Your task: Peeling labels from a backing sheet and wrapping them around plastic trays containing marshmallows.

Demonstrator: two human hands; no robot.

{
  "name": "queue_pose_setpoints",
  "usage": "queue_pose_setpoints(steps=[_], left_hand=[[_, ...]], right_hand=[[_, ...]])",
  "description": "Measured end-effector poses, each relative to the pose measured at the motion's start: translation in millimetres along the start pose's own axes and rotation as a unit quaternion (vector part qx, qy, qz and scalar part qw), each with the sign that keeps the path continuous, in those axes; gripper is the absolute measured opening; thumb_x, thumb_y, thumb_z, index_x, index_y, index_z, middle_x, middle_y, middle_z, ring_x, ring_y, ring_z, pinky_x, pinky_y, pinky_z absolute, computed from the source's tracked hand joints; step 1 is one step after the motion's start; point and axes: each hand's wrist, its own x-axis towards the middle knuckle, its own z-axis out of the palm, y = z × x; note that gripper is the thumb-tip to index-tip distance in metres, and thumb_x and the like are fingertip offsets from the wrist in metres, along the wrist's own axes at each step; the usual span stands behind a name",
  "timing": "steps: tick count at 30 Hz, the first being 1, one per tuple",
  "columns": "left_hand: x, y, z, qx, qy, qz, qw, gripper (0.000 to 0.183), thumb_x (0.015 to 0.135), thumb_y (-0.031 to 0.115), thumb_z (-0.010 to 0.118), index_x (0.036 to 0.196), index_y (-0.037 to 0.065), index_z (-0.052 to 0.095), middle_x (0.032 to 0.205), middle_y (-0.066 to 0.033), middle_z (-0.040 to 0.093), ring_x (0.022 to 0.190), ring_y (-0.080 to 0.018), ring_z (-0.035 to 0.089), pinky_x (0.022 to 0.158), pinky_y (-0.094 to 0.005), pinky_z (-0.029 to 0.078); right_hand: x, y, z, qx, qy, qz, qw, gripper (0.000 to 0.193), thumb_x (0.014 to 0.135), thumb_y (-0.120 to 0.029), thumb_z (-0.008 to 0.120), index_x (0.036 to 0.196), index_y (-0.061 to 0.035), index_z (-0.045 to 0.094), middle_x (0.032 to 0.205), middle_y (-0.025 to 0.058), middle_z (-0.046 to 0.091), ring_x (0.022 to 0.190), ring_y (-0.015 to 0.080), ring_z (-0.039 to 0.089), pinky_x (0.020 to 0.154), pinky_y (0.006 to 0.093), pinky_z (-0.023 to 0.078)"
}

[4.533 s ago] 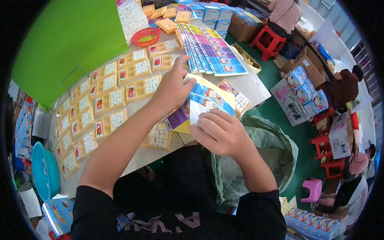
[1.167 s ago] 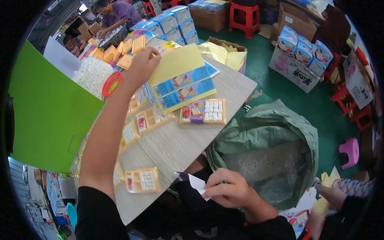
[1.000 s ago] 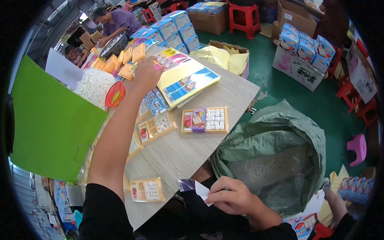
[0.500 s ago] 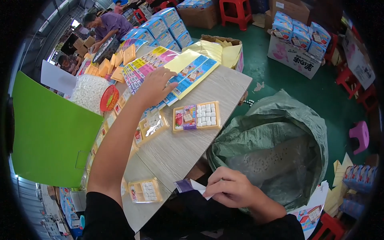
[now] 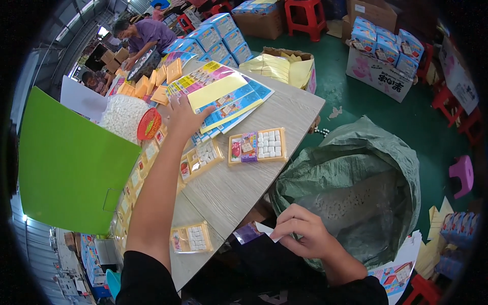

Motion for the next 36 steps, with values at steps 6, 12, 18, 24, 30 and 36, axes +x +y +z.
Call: queue_pose_setpoints(steps=[6,12,18,24,30,36], left_hand=[[2.0,-0.4,9.6,-0.056,-0.006,-0.062,0.996,0.118,0.073,0.076,0.07,0.153,0.001,0.027,0.16,-0.0236,0.026,0.147,-0.0383,0.028,0.113,-0.0591,0.034],[2.5,-4.1,8.3,-0.084,-0.046,-0.096,0.991,0.118,0.072,0.078,0.068,0.153,0.001,0.029,0.161,-0.0239,0.025,0.145,-0.0391,0.034,0.112,-0.0585,0.033],[1.8,-9.6,14.8,-0.066,-0.021,-0.096,0.993,0.117,0.073,0.078,0.068,0.153,0.002,0.03,0.161,-0.0242,0.024,0.146,-0.0375,0.032,0.113,-0.0585,0.03],[3.0,-4.9,16.9,-0.097,-0.027,-0.09,0.991,0.118,0.073,0.076,0.069,0.154,0.001,0.028,0.162,-0.0245,0.021,0.147,-0.0386,0.029,0.115,-0.058,0.027],[-0.7,-13.9,20.1,-0.139,0.004,-0.082,0.987,0.111,0.073,0.068,0.075,0.15,0.0,0.032,0.159,-0.0249,0.025,0.145,-0.0395,0.031,0.114,-0.0532,0.031],[3.3,-13.7,24.4,-0.23,0.044,-0.056,0.971,0.109,0.07,0.053,0.084,0.145,-0.004,0.03,0.148,-0.0277,0.03,0.136,-0.0447,0.036,0.114,-0.0488,0.034]], right_hand=[[63.8,-4.7,-41.4,-0.103,0.005,-0.125,0.987,0.016,0.08,0.003,0.063,0.085,-0.0122,0.066,0.095,0.0061,0.062,0.083,0.0143,0.056,0.07,0.0271,0.046],[198.5,-12.6,-116.2,0.151,0.023,0.024,0.988,0.026,0.086,-0.001,0.046,0.109,-0.004,0.058,0.104,0.0105,0.058,0.08,0.0118,0.05,0.069,0.0204,0.04],[296.2,51.4,-132.7,-0.165,-0.213,0.292,0.918,0.031,0.095,-0.02,0.046,0.113,-0.0024,0.064,0.071,0.0026,0.057,0.067,0.0063,0.05,0.06,0.0241,0.038],[333.9,147.7,-108.4,-0.447,-0.352,0.293,0.768,0.033,0.098,-0.033,0.051,0.107,-0.0066,0.069,0.067,0.0029,0.063,0.056,0.0131,0.055,0.057,0.0343,0.045],[339.8,148.7,-71.6,-0.469,-0.293,0.25,0.795,0.031,0.095,-0.033,0.055,0.092,-0.0064,0.071,0.071,0.0048,0.067,0.063,0.0156,0.063,0.064,0.035,0.049],[341.7,175.2,-66.2,-0.527,-0.226,0.233,0.785,0.042,0.093,-0.032,0.055,0.065,-0.0051,0.07,0.065,0.0077,0.066,0.066,0.0196,0.065,0.069,0.0366,0.05]])
